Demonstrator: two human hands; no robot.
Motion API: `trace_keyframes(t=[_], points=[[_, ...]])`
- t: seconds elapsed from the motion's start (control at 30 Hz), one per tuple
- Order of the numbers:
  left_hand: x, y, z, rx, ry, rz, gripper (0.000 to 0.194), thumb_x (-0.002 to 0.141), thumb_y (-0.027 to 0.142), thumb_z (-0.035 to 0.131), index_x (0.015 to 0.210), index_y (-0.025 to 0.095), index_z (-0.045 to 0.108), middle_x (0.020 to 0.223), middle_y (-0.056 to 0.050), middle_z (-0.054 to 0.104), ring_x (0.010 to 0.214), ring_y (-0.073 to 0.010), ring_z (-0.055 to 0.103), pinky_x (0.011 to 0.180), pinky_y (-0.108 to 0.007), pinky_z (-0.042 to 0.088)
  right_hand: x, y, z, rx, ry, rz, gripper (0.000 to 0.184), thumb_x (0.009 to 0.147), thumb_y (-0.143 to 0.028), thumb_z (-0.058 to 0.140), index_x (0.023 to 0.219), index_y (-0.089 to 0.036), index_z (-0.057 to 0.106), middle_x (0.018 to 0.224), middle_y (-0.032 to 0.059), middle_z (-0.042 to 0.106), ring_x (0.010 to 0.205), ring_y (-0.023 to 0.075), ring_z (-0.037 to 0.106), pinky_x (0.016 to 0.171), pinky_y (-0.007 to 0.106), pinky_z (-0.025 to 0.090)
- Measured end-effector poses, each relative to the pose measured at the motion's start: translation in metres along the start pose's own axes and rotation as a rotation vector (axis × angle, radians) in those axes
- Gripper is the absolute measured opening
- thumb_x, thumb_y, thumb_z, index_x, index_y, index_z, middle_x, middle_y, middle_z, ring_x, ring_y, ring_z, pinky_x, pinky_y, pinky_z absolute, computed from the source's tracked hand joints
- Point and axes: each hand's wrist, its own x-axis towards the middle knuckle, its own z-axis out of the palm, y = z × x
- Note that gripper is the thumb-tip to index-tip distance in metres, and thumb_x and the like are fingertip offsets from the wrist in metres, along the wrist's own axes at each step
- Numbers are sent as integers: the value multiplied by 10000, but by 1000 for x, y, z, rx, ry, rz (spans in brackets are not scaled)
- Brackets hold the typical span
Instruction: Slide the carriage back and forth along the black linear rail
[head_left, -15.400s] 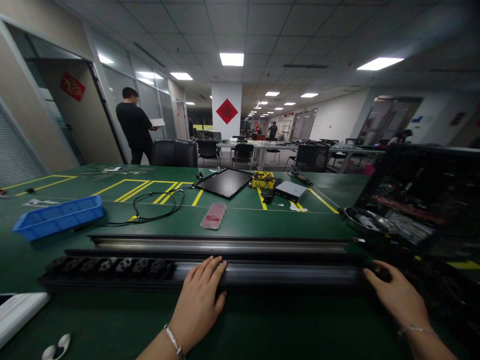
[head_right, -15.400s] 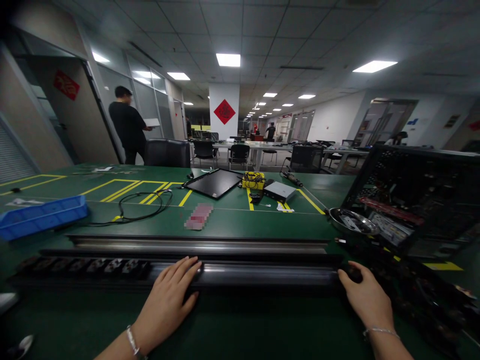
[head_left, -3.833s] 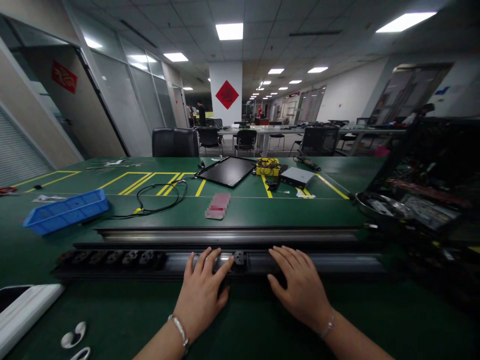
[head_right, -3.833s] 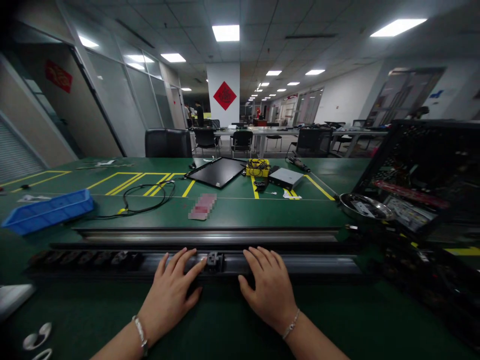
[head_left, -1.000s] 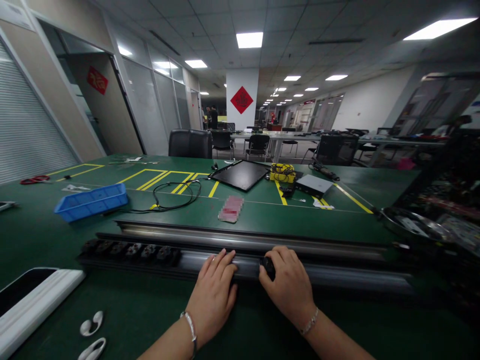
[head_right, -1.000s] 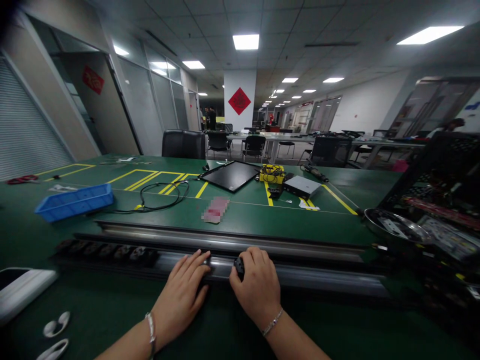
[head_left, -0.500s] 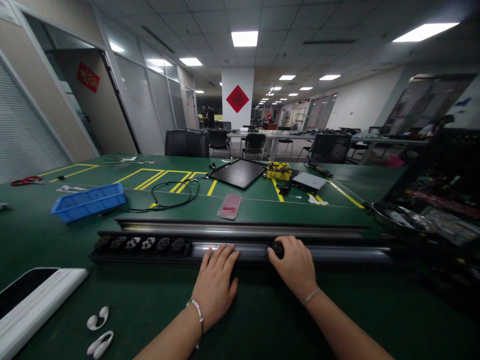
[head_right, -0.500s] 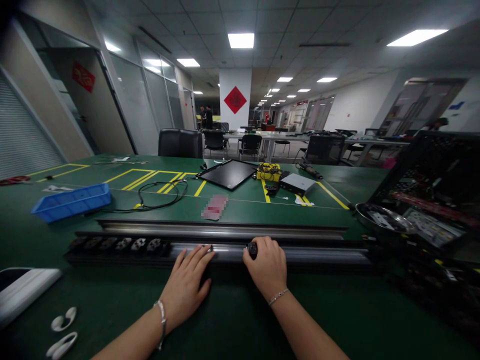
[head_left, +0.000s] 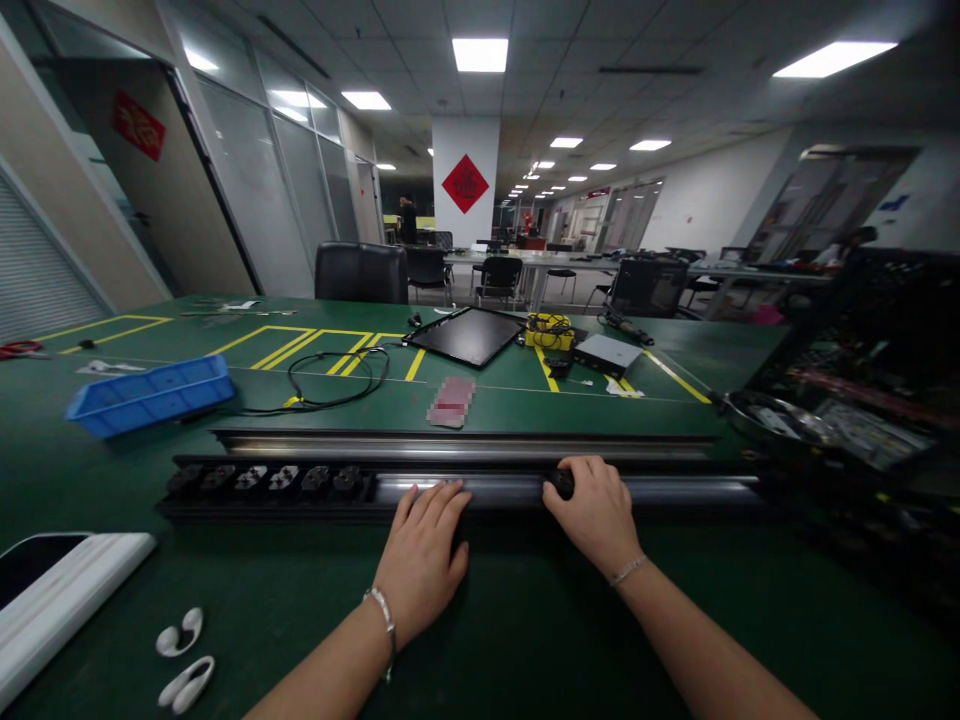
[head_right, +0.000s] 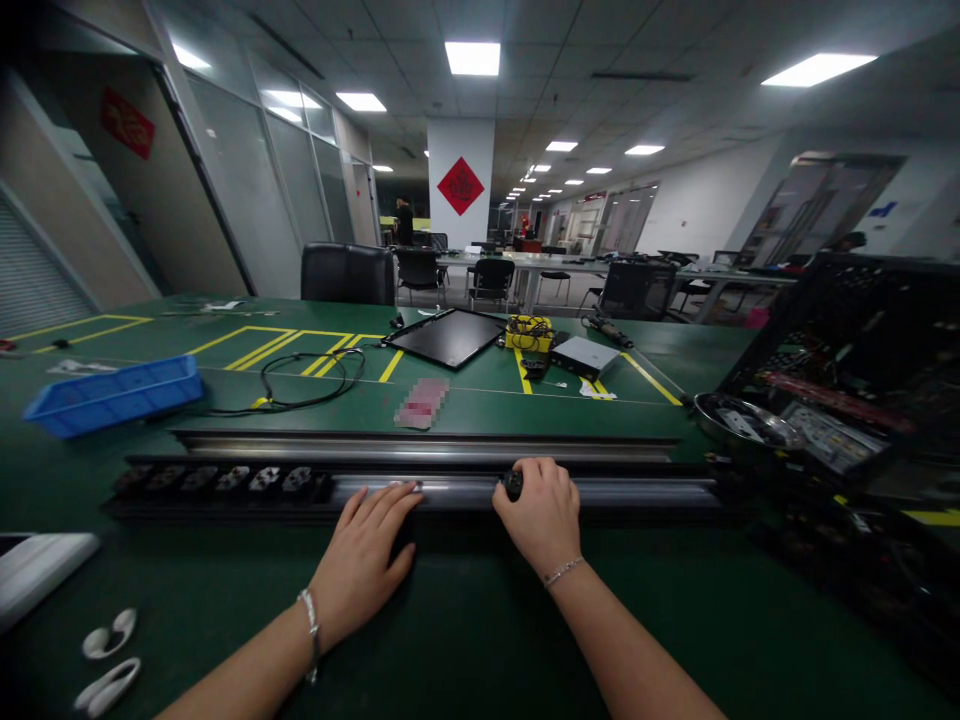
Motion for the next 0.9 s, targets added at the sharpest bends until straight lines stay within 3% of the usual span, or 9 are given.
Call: trace_keyframes(t=[0.7,0.9], points=[[1,0,1,27,7,21,471,781,168,519,1243,243,476,1323,-52,541,1219,-237,476,1080,-495,270,7,16,-7,82,-61,-57,218,773,-278,496,953,-200,589,983,59,608,944,217,516,847,357,372],[1,1,-1,10,2,12,461,774,164,524,1227,242,486,1303,-47,557,1210,-233,483,1078,-492,269,9,22,-13,-13,-68,-30,242,759,-393,532,897,-204,593,971,74,592,926,234,515,809,350,385]])
